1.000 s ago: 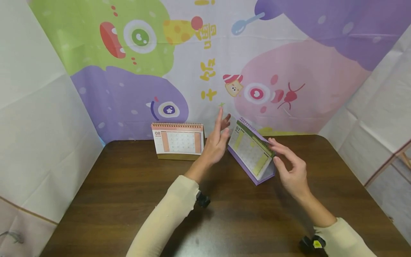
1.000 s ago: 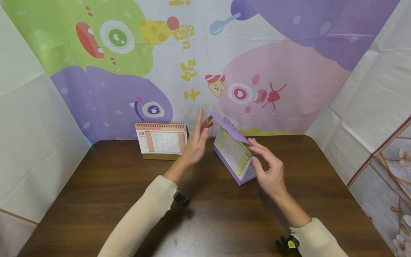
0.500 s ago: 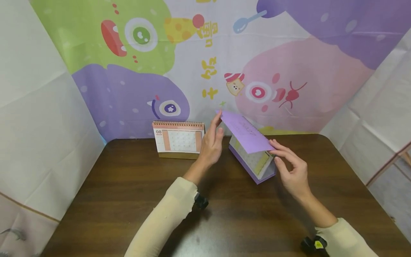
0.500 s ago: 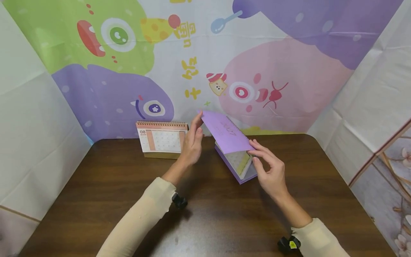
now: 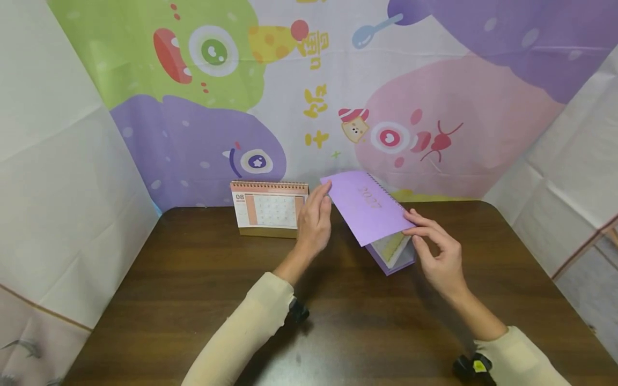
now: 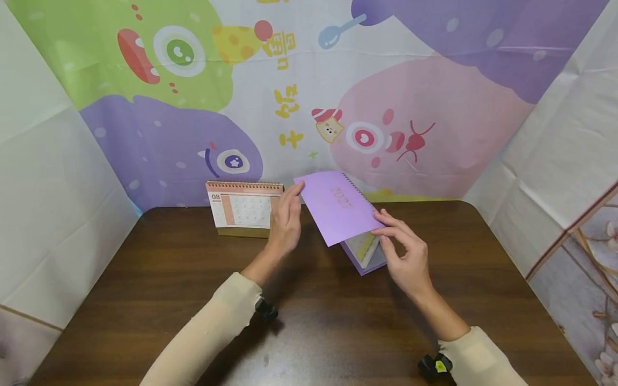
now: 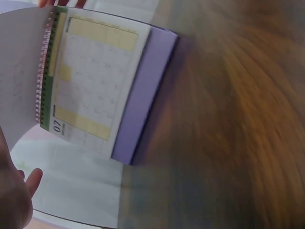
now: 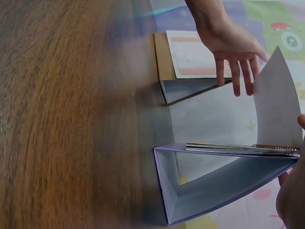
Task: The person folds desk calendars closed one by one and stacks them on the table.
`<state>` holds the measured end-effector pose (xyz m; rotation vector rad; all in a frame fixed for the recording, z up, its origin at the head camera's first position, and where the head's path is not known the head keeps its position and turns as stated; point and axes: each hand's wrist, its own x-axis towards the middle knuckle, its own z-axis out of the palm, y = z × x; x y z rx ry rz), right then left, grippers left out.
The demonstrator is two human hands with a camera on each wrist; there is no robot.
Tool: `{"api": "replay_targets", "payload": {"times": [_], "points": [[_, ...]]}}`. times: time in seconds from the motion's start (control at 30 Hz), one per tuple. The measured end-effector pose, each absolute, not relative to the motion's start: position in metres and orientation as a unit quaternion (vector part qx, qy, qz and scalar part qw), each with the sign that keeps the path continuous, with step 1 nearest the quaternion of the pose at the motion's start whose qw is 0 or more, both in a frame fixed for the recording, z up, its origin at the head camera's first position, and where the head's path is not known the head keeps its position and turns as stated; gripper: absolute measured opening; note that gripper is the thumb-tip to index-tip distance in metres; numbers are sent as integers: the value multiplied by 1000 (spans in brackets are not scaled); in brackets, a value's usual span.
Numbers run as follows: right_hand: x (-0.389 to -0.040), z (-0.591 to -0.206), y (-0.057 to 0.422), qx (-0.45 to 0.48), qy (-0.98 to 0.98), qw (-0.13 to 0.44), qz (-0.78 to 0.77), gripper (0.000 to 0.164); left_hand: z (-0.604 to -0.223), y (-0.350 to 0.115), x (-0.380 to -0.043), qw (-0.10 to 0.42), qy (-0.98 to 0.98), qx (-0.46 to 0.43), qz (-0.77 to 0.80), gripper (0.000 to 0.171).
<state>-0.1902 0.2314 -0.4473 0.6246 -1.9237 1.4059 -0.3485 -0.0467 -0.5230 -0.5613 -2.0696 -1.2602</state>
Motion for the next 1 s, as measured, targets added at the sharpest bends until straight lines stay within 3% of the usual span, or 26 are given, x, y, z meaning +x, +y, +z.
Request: {"api": "replay_targets", "payload": {"times": [0.23, 0.8, 1.0], "points": [[-191, -448, 230, 232, -740, 336, 535, 24, -525, -51, -338, 310, -805, -204, -463, 46], [-189, -443, 226, 204, -757, 342, 518, 25, -521, -48, -314, 95, -892, -152, -416, 79], [-188, -442, 226, 205, -755, 342, 521, 27, -517, -45, -311, 51, -897, -161, -409, 88]]}}
